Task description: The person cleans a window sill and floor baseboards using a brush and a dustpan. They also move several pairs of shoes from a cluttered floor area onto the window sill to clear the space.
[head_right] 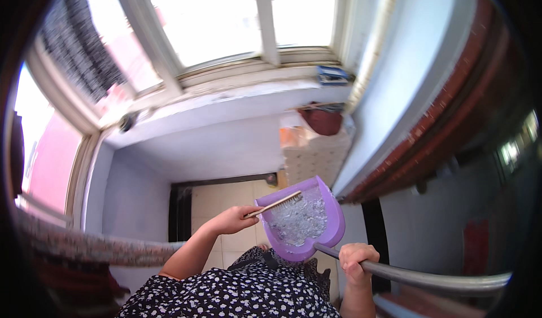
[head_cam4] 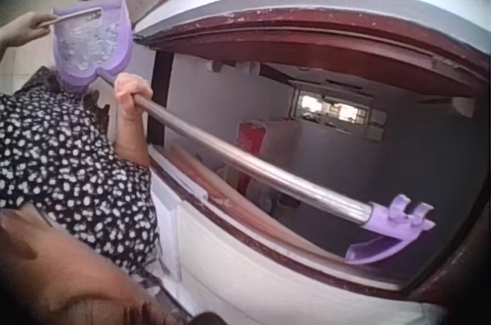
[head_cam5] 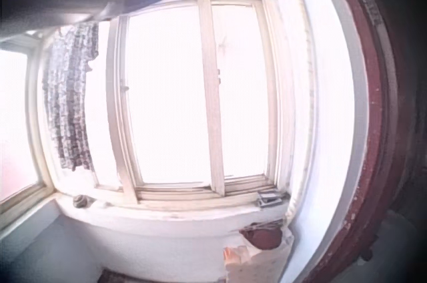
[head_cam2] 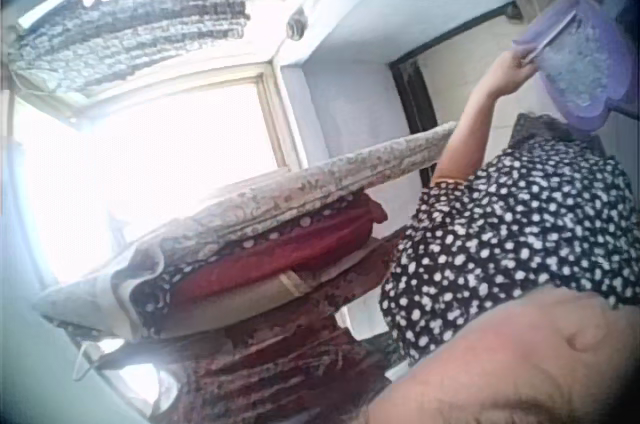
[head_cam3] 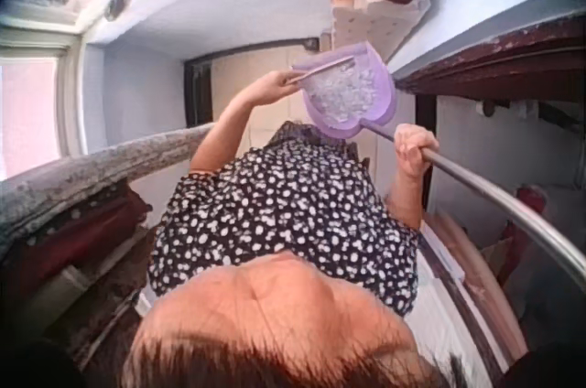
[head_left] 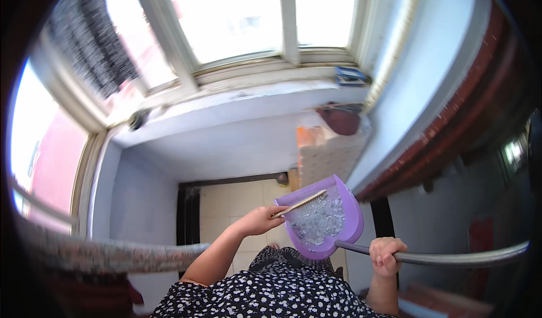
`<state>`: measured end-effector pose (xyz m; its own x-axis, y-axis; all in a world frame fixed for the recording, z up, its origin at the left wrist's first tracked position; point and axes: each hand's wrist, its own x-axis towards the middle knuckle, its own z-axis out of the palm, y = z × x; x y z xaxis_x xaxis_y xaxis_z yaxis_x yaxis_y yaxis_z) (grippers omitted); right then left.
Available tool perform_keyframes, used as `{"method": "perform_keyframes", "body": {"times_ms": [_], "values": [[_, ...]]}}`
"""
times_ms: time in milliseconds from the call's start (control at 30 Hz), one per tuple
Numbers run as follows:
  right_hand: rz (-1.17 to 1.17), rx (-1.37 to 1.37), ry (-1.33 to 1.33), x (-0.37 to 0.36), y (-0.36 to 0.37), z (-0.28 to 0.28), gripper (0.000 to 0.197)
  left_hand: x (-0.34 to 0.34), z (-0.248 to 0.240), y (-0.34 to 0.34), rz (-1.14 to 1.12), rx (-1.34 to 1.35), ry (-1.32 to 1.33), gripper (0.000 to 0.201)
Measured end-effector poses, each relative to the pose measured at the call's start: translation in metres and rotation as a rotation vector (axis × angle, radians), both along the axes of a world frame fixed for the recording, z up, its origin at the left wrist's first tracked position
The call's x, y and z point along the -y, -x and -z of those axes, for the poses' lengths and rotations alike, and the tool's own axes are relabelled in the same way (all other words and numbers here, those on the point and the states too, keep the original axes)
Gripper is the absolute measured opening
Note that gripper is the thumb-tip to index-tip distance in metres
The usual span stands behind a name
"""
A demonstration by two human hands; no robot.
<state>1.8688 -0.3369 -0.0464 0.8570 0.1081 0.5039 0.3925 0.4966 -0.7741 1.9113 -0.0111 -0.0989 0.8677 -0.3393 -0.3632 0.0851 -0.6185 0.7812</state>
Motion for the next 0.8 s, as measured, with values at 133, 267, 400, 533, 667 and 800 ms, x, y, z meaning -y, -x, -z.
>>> {"method": "perform_keyframes", "body": {"times_ms": [133,267,400,533,667,800], "values": [[0.295,-0.044,-0.025,0.008,0.03,0.006,0.031,0.01,0.02,-0.032,0.101,-0.011,0.044,0.044],[0.579,0.069,0.142,0.026,0.053,-0.009,0.034,0.059,0.033,-0.047,0.184,-0.04,0.081,0.045],[0.711,0.103,0.29,0.072,0.077,-0.015,0.029,0.124,0.042,-0.048,0.33,-0.048,0.141,0.045],[0.803,0.022,0.264,0.128,0.096,-0.008,0.027,0.203,0.034,-0.044,0.484,0.182,0.267,0.044],[0.865,-0.036,0.216,0.202,0.11,0.013,0.025,0.298,0.026,-0.037,0.507,-0.103,0.342,0.039],[0.946,-0.167,0.081,0.265,0.118,0.022,0.024,0.419,0.019,-0.013,0.477,-0.503,0.478,0.033]]}}
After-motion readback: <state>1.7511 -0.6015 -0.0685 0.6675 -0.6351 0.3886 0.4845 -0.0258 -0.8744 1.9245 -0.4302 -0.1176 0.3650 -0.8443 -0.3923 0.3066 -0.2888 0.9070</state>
